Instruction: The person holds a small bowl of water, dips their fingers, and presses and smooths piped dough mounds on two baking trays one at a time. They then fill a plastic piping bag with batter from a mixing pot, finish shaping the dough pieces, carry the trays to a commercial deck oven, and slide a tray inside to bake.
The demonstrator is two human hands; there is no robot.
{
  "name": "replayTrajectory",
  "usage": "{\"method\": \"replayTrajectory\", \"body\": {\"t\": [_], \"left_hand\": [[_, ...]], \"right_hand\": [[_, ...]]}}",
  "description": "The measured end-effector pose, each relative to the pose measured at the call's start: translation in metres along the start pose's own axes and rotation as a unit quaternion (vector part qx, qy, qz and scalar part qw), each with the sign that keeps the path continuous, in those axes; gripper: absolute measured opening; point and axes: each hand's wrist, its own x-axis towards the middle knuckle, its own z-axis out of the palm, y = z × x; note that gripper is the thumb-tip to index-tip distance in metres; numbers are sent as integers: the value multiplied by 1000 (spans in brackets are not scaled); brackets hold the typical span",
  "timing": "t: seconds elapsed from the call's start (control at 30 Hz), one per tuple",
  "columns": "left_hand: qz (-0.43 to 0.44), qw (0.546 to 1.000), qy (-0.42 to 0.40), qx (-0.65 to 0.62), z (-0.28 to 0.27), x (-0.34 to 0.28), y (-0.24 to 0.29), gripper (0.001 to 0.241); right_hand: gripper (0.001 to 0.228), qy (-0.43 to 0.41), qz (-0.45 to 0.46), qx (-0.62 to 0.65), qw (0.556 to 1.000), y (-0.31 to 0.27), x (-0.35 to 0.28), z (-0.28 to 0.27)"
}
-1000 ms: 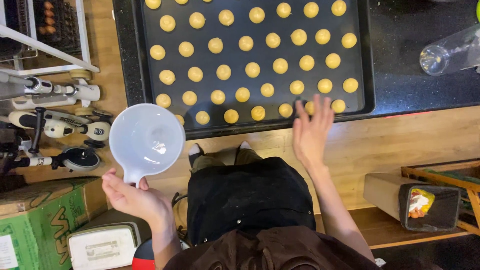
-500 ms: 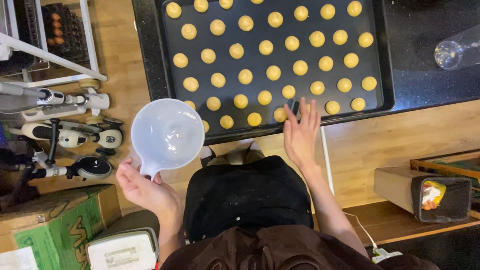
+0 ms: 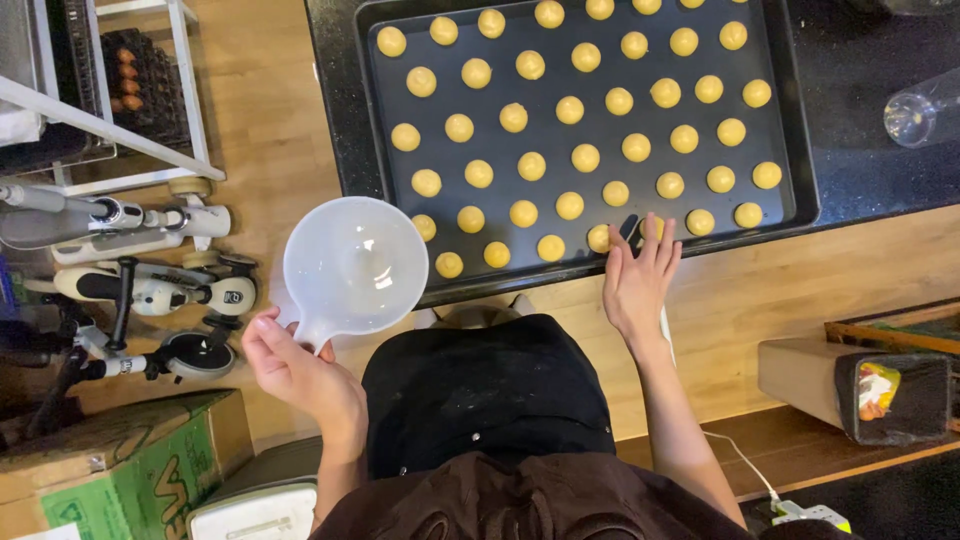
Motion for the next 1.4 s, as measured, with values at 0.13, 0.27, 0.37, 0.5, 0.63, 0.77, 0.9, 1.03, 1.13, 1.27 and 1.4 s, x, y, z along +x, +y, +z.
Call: {"method": "replayTrajectory", "body": {"t": [0.13,0.27,0.37,0.5,0.63,0.77,0.9,1.03,1.13,1.27,1.4], "left_hand": [[-3,1000,-13,2,1,12,3,22],[0,999,-50,0,-9,23,-1,22],[-12,997,-78,-8,-17,29,-4,21],[-38,991,-124,42,-27,31,-15,21],[-38,981,-170,87,-35,31,-21,19],[-62,971,-222,63,-42,33,-20,19],[-65,976,-199,66,-54,42,-23,19],[-59,984,-160,54,-67,61,-21,18],[-60,990,-131,-4,-72,73,-21,20],[-45,994,-98,6,-75,83,-14,22],[-33,996,-85,18,-68,86,-1,23]], "right_hand": [[46,32,4,-11,999,-11,-2,-1],[48,13,19,-68,997,-14,-7,0],[58,95,35,15,995,-50,-9,-18],[65,124,-20,367,922,-177,-20,-55],[57,70,-239,109,962,-253,-24,-50],[54,-98,-226,61,967,-255,-28,-43],[56,134,-72,336,930,-220,-25,-48],[51,124,85,98,984,-137,-31,-5],[47,62,84,-19,994,-103,-35,31],[45,49,81,-27,995,-109,-33,38],[45,41,76,-65,994,-101,-30,46]]}}
